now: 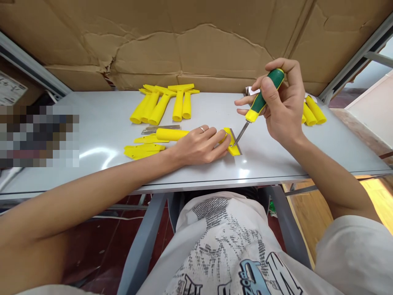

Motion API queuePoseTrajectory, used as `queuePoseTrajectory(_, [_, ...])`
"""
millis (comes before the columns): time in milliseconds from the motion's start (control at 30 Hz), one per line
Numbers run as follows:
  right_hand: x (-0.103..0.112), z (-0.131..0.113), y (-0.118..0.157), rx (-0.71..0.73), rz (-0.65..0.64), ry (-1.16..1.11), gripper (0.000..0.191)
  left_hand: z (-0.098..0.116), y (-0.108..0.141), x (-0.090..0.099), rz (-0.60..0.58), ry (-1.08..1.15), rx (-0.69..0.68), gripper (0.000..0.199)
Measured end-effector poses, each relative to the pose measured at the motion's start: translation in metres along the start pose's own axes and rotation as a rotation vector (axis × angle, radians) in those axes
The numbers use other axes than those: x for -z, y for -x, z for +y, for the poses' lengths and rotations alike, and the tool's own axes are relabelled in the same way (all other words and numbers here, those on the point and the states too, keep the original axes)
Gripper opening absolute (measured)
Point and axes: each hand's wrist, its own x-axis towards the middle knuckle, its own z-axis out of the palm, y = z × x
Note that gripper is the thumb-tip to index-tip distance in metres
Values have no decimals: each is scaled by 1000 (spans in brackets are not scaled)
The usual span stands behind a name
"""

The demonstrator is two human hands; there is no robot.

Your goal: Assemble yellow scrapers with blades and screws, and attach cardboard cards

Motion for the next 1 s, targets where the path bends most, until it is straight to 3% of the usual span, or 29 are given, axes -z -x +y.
queuePoseTrajectory(267, [-2,5,3,29,-16,-66,42,2,0,-3,144,-184,-86,19])
queuePoseTrajectory(367, [-1,4,3,-5,-14,-66,46,1,0,-2,135,-222,-113,20])
queuePoseTrajectory(500, [-1,5,4,-32,-25,-72,52,0,1,-1,74,-101,-78,19])
queuePoseTrajectory(733, [-1,9,6,10,-5,-148,49,0,-1,-1,170,-185,-117,19])
queuePoseTrajectory(867, [-1,8,8,19,-55,-90,47,0,-1,0,79,-143,-86,20])
queuePoseTrajectory(1000, [-4,7,7,99,11,-62,38,0,1,-2,21,-100,-56,21])
